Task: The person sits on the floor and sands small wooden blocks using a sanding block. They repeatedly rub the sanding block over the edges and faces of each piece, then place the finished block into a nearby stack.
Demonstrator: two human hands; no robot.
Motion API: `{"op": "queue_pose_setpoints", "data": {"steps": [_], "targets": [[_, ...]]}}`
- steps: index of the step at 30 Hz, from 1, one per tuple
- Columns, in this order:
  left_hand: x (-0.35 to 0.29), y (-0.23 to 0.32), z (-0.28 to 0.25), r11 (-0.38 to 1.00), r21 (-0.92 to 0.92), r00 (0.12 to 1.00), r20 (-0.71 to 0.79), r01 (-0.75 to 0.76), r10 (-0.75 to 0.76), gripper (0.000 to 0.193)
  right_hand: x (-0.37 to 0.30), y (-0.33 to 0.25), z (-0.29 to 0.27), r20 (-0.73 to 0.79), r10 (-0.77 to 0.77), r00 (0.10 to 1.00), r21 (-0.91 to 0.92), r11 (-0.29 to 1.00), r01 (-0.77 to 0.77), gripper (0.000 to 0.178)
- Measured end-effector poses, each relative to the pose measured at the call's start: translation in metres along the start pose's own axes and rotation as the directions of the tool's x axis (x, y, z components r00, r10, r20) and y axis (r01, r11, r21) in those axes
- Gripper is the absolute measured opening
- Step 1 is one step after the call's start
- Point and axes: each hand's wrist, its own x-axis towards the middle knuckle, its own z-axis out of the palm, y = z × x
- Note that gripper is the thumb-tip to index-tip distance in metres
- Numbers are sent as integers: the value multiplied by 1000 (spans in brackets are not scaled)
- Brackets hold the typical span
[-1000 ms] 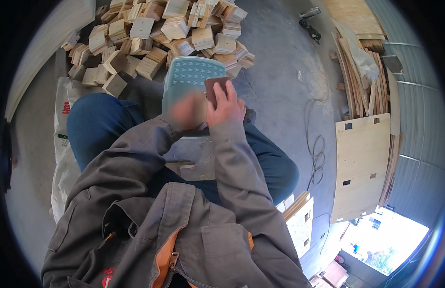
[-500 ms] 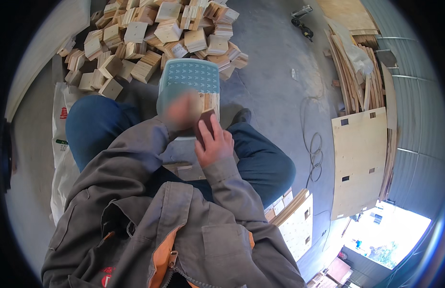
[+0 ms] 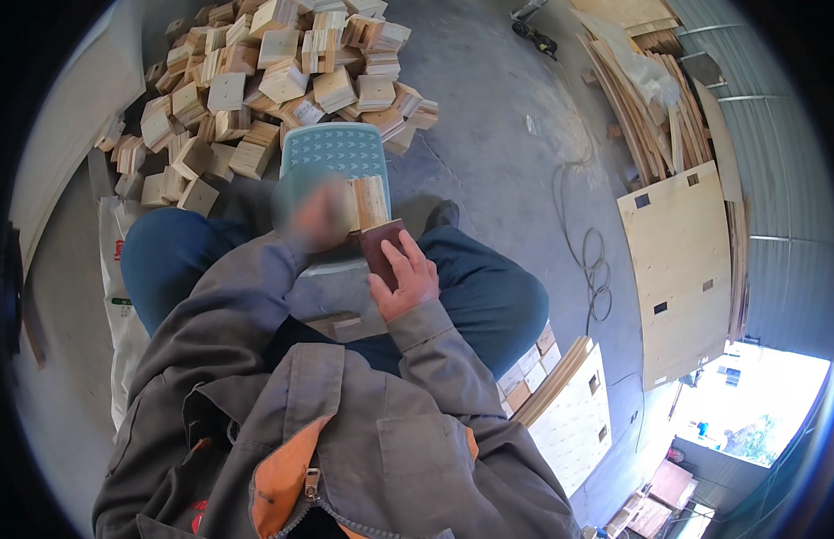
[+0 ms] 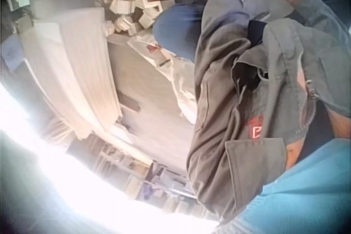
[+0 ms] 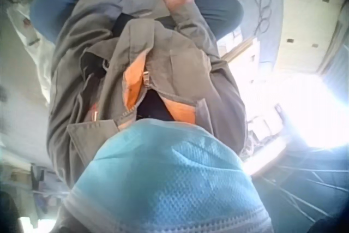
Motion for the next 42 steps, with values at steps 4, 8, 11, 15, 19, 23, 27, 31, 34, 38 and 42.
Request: {"op": "queue_pose_setpoints", "data": {"steps": [4,8,11,15,19,23,27,31,34,38,42], "targets": [[-4,11,-5,999,-31,999,12,38,-38,114,0,11,2,-50,32,998,45,999,-30,66],[-5,11,-6,995,31,991,-86,-98,100,107,2,20,2,-83,104,991,118,989,-94,66],[-2,9,-5,967,140,948,-212,-213,239,105,3,25,6,-86,168,982,175,973,-151,66],[-13,45,-27,978,139,942,-278,-153,187,110,4,31,8,-68,250,966,210,950,-231,66],[-11,34,-24,975,159,946,-263,-154,192,117,7,33,13,-70,259,963,226,945,-238,65],[-26,50,-27,955,133,938,-197,-264,287,111,9,34,16,-77,271,959,232,941,-247,64],[-26,35,-23,937,140,916,-207,-321,344,101,12,33,20,-70,264,962,220,945,-243,65],[-21,35,-23,940,137,913,-228,-314,338,101,10,35,20,-57,279,959,228,939,-259,65],[-20,40,-22,961,77,920,-277,-266,277,111,7,37,20,-45,272,961,224,940,-256,64],[-15,40,-23,985,-150,987,-149,-79,57,123,3,40,17,-27,268,963,213,943,-257,65],[-9,33,-16,953,-300,989,-147,-45,1,119,4,39,16,-28,248,968,215,948,-237,66]]}}
